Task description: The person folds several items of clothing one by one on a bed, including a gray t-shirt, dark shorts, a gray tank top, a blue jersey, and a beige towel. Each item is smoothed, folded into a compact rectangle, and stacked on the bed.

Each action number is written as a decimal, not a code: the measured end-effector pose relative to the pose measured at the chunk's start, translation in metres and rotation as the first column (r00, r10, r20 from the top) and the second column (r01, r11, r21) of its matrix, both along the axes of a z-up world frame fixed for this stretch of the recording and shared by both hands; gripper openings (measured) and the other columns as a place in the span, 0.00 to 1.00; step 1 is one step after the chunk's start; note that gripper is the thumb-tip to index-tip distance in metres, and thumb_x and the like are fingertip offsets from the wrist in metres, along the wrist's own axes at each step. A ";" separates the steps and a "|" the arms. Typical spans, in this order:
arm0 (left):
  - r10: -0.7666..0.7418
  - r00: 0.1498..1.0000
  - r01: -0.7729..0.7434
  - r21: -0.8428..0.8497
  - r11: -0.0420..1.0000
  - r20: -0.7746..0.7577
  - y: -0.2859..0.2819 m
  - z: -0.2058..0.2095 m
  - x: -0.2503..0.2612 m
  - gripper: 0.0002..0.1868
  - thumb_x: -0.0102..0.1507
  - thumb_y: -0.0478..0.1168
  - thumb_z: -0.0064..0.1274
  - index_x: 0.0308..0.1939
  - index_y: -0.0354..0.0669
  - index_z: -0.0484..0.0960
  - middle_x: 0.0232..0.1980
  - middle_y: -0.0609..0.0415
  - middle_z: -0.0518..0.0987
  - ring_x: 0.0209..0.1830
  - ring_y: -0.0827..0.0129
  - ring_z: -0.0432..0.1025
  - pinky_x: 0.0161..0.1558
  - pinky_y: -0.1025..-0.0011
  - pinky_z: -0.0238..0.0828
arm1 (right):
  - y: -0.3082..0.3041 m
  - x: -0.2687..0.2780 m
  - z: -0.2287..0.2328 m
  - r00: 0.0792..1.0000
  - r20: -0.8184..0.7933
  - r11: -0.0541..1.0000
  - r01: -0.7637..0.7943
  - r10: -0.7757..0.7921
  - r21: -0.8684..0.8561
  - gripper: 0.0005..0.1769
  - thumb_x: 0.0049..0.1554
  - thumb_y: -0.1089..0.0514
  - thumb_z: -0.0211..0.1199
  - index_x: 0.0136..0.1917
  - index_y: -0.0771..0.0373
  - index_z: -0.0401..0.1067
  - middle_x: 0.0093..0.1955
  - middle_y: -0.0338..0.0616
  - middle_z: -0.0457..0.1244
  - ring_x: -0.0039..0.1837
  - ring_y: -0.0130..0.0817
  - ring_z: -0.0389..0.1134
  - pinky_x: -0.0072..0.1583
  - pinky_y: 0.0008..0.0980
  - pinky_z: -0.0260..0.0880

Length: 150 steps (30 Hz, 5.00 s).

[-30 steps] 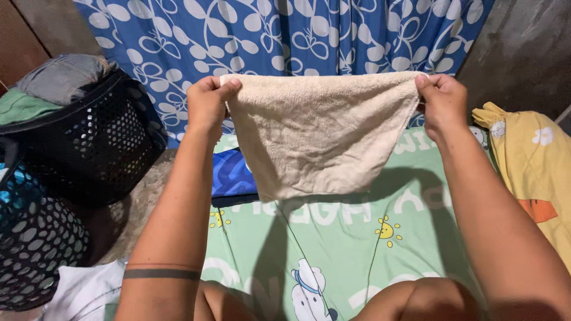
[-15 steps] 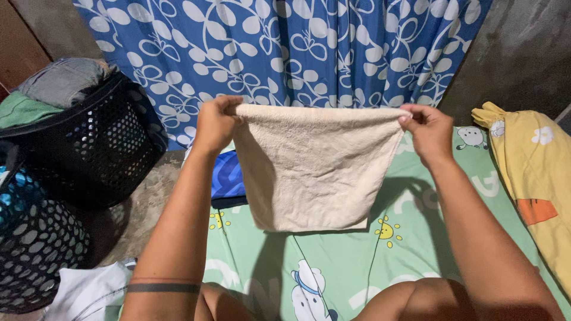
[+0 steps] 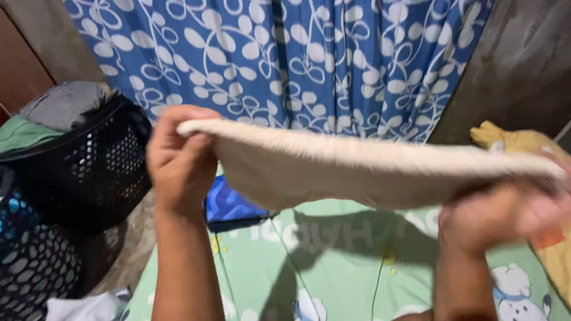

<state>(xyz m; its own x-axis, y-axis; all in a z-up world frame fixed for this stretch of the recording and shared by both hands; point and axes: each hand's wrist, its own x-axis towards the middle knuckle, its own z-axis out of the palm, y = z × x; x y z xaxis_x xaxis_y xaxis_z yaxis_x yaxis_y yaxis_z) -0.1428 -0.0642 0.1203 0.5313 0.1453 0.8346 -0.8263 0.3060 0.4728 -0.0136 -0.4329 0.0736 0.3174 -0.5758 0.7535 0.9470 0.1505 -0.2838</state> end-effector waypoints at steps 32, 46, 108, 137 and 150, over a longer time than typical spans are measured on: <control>0.152 0.902 0.040 0.427 0.903 -0.404 -0.061 -0.038 0.074 0.09 0.63 0.32 0.61 0.47 0.38 0.81 0.43 0.59 0.80 0.45 0.78 0.74 0.49 0.78 0.73 | 0.014 -0.038 0.002 0.921 -0.333 -0.037 -0.347 -0.203 -0.937 0.23 0.45 0.47 0.78 0.52 0.59 0.83 0.57 0.43 0.66 0.59 0.39 0.65 0.58 0.40 0.66; 0.769 0.609 -0.198 0.902 0.384 -0.193 -0.049 -0.050 0.135 0.14 0.57 0.39 0.68 0.42 0.37 0.85 0.36 0.47 0.83 0.38 0.63 0.77 0.42 0.66 0.72 | 0.039 0.094 -0.038 0.843 -0.478 0.282 -0.410 -0.245 -0.867 0.18 0.44 0.69 0.72 0.50 0.65 0.77 0.44 0.45 0.72 0.49 0.32 0.72 0.52 0.31 0.70; 0.864 -0.064 0.185 0.845 0.502 -0.499 -0.096 -0.352 0.193 0.21 0.72 0.54 0.34 0.60 0.42 0.64 0.51 0.31 0.81 0.53 0.35 0.75 0.55 0.45 0.70 | 0.105 0.091 -0.321 0.555 -0.049 -0.037 -0.143 -0.831 -0.989 0.19 0.63 0.54 0.61 0.67 0.52 0.68 0.71 0.49 0.63 0.72 0.47 0.64 0.72 0.50 0.61; 0.703 0.537 0.506 0.845 0.173 -0.466 -0.092 -0.301 0.093 0.34 0.50 0.46 0.61 0.63 0.51 0.81 0.55 0.45 0.83 0.54 0.57 0.77 0.57 0.62 0.73 | 0.047 0.034 -0.265 0.554 -0.666 -0.353 -0.832 -0.500 -0.428 0.30 0.46 0.64 0.63 0.64 0.59 0.71 0.59 0.52 0.69 0.62 0.43 0.70 0.61 0.38 0.70; 0.681 0.026 -0.236 0.658 0.715 -0.731 -0.073 -0.394 0.200 0.33 0.63 0.58 0.51 0.62 0.38 0.72 0.45 0.35 0.83 0.49 0.46 0.78 0.52 0.57 0.73 | 0.089 0.128 -0.385 0.504 -0.768 0.665 -0.419 -0.396 -0.618 0.28 0.62 0.46 0.62 0.67 0.66 0.66 0.63 0.57 0.64 0.62 0.51 0.67 0.62 0.45 0.66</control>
<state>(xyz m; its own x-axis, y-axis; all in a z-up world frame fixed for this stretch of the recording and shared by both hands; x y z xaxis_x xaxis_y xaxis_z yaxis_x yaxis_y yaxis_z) 0.0576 -0.1370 -0.2732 0.7905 0.5954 -0.1433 0.3654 -0.2707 0.8906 0.1140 -0.3442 -0.3110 0.9702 -0.0319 0.2402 0.2000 -0.4544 -0.8681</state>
